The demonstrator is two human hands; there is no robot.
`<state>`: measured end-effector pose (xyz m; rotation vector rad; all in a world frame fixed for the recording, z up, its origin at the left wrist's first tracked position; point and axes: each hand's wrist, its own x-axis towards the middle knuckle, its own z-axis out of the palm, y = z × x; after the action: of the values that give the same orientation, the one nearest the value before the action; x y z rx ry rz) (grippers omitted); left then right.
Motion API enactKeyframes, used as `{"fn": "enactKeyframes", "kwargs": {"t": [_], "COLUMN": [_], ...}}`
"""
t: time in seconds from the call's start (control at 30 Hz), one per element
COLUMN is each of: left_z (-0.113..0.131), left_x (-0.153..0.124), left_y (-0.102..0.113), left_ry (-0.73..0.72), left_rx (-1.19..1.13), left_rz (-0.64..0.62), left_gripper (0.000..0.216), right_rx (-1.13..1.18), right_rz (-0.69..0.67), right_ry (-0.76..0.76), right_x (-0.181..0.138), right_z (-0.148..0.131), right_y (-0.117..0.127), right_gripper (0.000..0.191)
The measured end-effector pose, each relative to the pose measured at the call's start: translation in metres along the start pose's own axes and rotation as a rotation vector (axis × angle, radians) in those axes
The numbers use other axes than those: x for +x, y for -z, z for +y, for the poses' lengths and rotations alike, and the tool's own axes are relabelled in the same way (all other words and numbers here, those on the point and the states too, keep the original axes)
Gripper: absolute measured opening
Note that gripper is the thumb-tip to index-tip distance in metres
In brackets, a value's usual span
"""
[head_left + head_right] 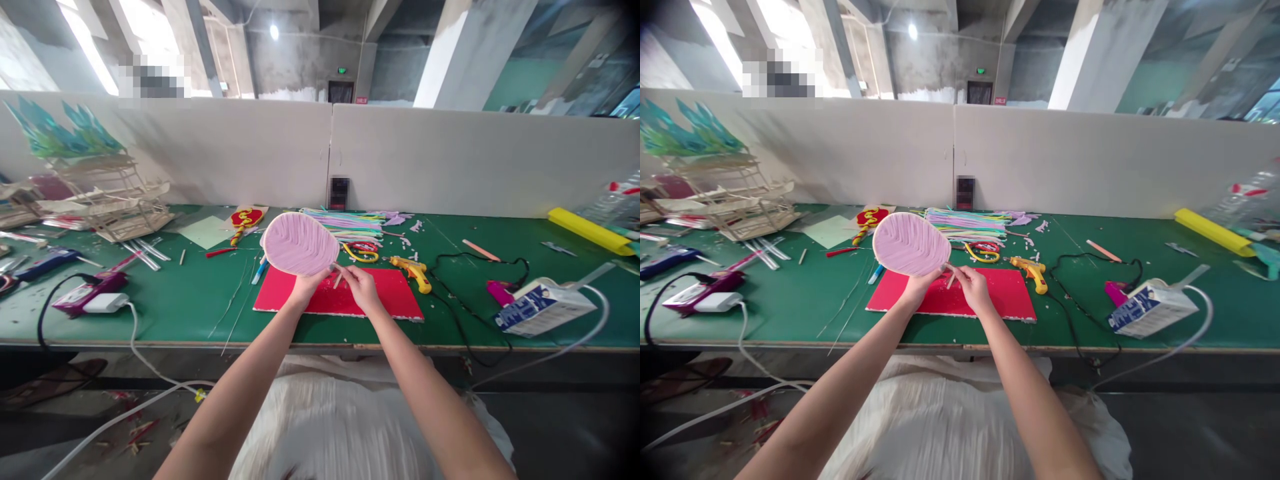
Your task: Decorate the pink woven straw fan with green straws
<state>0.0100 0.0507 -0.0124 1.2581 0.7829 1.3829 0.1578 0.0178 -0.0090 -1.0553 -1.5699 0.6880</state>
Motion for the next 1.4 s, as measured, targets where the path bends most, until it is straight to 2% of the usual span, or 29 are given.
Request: {"fn": "enactKeyframes", "kwargs": {"t": [0.1,0.27,0.37,0.9,1.17,1.3,1.4], "left_z": [-0.001,-0.001,0.0,-0.008,-0.005,-0.004,-0.003], "left_x": [0.0,0.001,0.0,0.005,0.004,0.005,0.004], "left_y": [0.0,-0.001,-0.001,-0.002,-0.001,0.001,0.003], "left_ry": [-0.005,0.026,0.028,-0.059,-0.097,-0.09,-0.093], "left_rx": [0.015,-0.023,-0.018,0.02,0.044,0.055,0.049], "left_rz": [0.014,-0.094,-0.111,0.063,0.061,0.081,0.12], "left_gripper": [0.04,0.042,0.041,0.029,0.027,0.027,0.028], "right_rx": [0.006,0.019,0.028,0.01,0.075,0.037,-0.112], "right_rz": [-0.005,0.033,0.035,-0.034,-0.082,-0.005,0.083], "right_ry": [0.015,-0.015,-0.017,-0.005,-0.046,-0.05,0.042], "right_x": [0.0,0.0,0.0,0.0,0.001,-0.001,-0.004], "right_z": [0.0,0.0,-0.001,-0.001,0.003,0.006,0.007], "right_y": [0.0,0.0,-0.001,-0.003,-0.005,-0.007,-0.007], "right_gripper": [0.038,0.034,0.033,0.036,0.036,0.034,0.031]}}
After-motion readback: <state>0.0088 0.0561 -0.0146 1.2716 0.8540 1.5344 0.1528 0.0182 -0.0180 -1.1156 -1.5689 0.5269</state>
